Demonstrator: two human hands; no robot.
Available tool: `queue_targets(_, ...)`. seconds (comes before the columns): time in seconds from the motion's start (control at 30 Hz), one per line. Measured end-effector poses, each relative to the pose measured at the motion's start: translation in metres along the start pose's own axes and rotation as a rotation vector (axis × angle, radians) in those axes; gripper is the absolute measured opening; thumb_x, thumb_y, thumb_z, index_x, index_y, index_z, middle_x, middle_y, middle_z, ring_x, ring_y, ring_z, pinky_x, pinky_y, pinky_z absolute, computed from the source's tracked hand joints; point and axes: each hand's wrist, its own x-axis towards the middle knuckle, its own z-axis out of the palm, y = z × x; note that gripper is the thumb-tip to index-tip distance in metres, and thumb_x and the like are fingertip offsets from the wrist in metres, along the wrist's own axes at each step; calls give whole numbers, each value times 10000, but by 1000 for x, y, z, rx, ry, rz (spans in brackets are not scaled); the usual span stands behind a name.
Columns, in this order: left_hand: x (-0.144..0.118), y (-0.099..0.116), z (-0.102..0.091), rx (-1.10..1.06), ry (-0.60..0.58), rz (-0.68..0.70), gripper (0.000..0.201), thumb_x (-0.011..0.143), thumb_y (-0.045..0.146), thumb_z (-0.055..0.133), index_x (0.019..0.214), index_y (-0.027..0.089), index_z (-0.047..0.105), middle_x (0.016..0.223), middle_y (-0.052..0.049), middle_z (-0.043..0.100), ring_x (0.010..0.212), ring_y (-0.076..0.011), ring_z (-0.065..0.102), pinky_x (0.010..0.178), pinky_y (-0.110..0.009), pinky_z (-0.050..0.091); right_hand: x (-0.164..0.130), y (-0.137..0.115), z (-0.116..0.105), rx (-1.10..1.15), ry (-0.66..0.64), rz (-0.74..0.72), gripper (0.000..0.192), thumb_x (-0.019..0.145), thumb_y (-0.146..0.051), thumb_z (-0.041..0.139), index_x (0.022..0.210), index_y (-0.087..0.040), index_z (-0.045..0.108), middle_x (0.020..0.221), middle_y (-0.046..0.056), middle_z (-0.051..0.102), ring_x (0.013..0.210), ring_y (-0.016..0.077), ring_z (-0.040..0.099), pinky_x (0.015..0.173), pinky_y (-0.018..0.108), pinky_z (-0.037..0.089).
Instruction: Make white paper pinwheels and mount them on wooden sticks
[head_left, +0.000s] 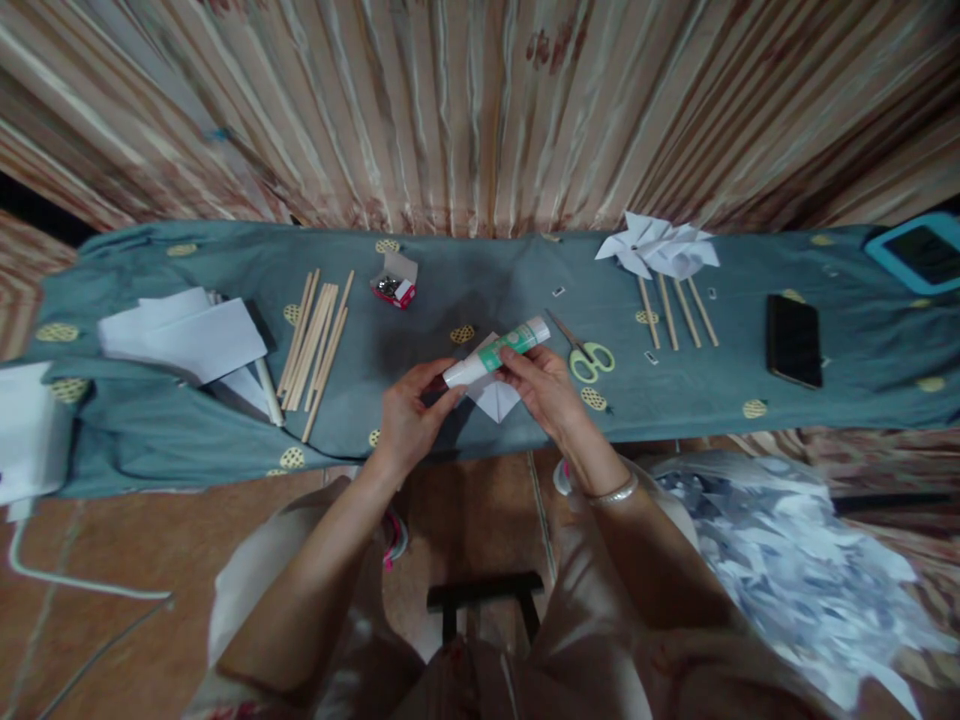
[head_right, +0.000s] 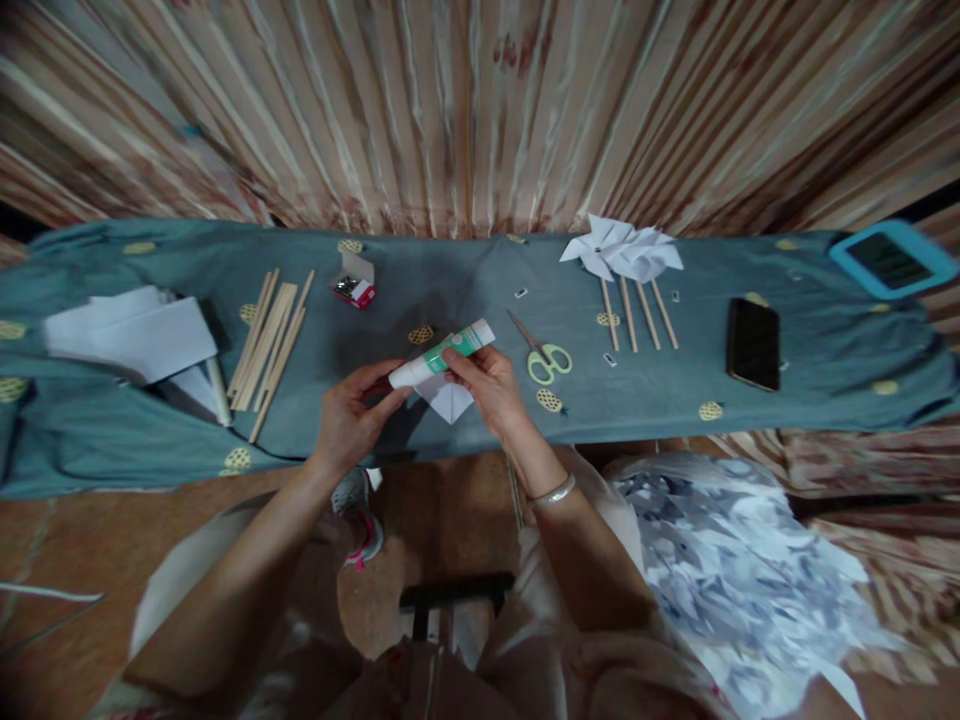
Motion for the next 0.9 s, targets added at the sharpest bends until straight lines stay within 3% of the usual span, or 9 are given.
queue_targets(0.33, -2, 1, 1, -62, 45, -28, 397, 764, 402, 753, 1080, 162, 739, 1060, -88, 763, 883, -206, 718, 849, -331, 575, -1, 2, 4, -9, -10, 61, 472, 380, -429, 961, 693, -189, 702, 691, -39, 708, 647, 96, 666, 619, 204, 591)
queue_targets(0.5, -4, 1, -3, -18, 27, -6, 395, 778, 447, 746, 1055, 165, 752, 1071, -95, 769, 914, -232, 729, 864, -357, 582, 0, 9, 1, -89, -80, 38, 436, 474, -454, 939, 728, -190, 703, 738, -13, 729, 700, 123, 696, 672, 244, 620)
queue_targets(0.8, -6, 3, 0, 52, -12, 77, 340, 815, 421, 731, 1059, 185, 748, 1079, -89, 763, 990, -235, 713, 911, -359, 557, -5, 14, 9, -157, -118, 74, 471, 440, -492, 920, 721, -174, 717, 719, -14, 740, 650, 111, 683, 659, 243, 603)
queue_targets(0.9, -2, -1, 1, 27, -7, 53, 369, 805, 440, 730, 1057, 172, 745, 1061, -94, 762, 963, -234, 713, 880, -343, 555, -6, 13, 7, -241, -144, 18, 483, 479, -546, 892, 745, -187, 708, 714, -14, 737, 647, 117, 678, 645, 250, 586)
